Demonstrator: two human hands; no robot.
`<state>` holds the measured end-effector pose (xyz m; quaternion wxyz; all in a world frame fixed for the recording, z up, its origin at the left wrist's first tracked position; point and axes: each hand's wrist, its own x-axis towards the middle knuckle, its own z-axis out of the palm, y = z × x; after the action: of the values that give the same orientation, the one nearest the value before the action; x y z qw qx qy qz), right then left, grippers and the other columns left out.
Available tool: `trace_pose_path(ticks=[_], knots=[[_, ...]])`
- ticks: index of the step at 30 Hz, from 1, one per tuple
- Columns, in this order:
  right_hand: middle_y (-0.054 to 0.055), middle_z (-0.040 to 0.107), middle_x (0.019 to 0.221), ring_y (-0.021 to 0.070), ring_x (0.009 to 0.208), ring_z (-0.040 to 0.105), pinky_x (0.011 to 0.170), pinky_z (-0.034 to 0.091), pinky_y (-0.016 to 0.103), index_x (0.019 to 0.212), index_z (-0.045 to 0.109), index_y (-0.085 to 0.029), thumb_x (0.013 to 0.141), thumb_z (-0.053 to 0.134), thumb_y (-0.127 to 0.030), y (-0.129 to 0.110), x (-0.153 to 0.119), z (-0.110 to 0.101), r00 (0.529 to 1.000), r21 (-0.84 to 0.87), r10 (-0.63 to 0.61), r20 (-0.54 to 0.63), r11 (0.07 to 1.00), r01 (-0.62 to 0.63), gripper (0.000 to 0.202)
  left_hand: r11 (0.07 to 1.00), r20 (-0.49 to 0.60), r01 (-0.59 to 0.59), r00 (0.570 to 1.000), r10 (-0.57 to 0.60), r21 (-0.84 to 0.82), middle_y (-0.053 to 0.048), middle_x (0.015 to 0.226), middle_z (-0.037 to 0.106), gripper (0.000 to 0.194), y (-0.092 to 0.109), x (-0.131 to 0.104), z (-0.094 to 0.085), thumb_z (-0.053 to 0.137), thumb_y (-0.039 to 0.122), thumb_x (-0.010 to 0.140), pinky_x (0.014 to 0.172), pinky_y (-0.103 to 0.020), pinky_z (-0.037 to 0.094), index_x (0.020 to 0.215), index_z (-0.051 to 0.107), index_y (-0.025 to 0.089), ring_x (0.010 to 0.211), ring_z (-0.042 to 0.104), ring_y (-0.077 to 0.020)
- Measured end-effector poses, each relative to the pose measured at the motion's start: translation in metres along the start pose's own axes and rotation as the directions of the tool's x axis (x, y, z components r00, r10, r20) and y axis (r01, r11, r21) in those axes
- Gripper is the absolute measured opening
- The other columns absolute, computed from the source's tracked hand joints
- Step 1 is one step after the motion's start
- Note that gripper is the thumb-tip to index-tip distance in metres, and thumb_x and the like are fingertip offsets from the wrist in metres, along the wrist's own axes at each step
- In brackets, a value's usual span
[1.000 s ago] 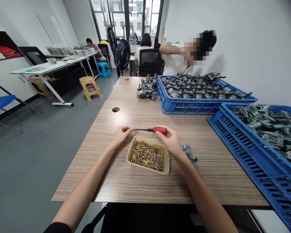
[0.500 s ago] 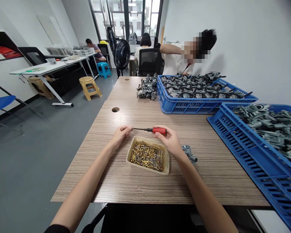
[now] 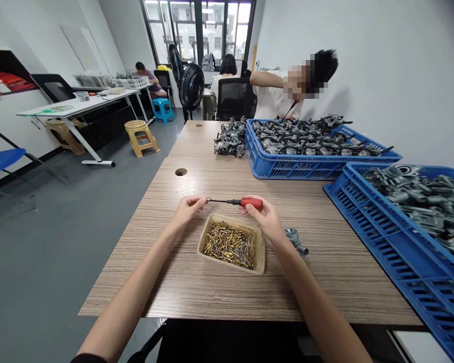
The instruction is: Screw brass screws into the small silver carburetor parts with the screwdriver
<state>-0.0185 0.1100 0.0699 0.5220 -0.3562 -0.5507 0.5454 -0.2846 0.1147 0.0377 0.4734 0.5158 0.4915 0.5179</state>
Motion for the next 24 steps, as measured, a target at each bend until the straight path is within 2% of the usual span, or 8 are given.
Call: trace_pose_path(ticks=[3,8,15,19,24], knots=[[0.005,0.078,0.091,0.0182,0.081,0.072,0.081,0.056,0.031,0.108,0.073,-0.022,0.082,0.082,-0.046,0.001,0.000,-0.001,1.000,0.048,0.023,-0.007,0.999,-0.023,0.037,0.999,0.048,-0.038,0.998,0.037,0.021,-0.009,0.089,0.073,0.049,0.004,-0.001,-0.002,0.074,0.062,0.080,0.060,-0.024,0.042,0.085,0.078,0.014,0.065,0.053,-0.0115],[0.006,0.079,0.090,0.0159,0.074,0.070,0.073,0.053,0.028,0.108,0.072,-0.021,0.084,0.080,-0.047,0.006,0.001,-0.005,0.998,0.088,0.053,-0.035,0.995,-0.050,0.037,0.998,0.109,-0.045,0.993,0.039,0.048,-0.010,0.089,0.074,0.050,0.005,-0.001,-0.005,0.074,0.061,0.080,0.061,-0.024,0.044,0.094,0.079,0.014,0.067,0.055,-0.0124],[0.007,0.078,0.079,0.0163,0.063,0.069,0.065,0.051,0.028,0.092,0.069,-0.018,0.079,0.081,-0.054,0.005,0.003,-0.007,0.989,0.084,0.135,-0.063,0.988,-0.129,0.040,0.987,0.172,-0.101,0.982,0.079,0.123,-0.010,0.091,0.075,0.048,0.008,-0.004,-0.006,0.070,0.057,0.086,0.063,-0.025,0.045,0.105,0.080,0.015,0.069,0.057,-0.0135],[0.005,0.076,0.073,0.0163,0.060,0.068,0.063,0.051,0.028,0.089,0.067,-0.019,0.079,0.081,-0.054,0.003,0.003,-0.008,0.991,0.044,0.128,-0.034,0.991,-0.126,0.039,0.986,0.196,-0.092,0.978,0.064,0.136,-0.010,0.090,0.075,0.046,0.012,-0.005,-0.009,0.069,0.057,0.087,0.064,-0.025,0.044,0.105,0.080,0.015,0.071,0.058,-0.0142],[0.004,0.076,0.073,0.0173,0.062,0.069,0.064,0.052,0.029,0.090,0.066,-0.020,0.081,0.078,-0.055,0.001,0.003,-0.008,0.994,-0.003,0.078,-0.077,0.997,-0.079,0.038,0.981,0.246,-0.100,0.968,0.057,0.167,-0.012,0.097,0.078,0.043,0.014,-0.008,-0.008,0.067,0.055,0.089,0.066,-0.027,0.045,0.094,0.080,0.014,0.077,0.061,-0.0168]])
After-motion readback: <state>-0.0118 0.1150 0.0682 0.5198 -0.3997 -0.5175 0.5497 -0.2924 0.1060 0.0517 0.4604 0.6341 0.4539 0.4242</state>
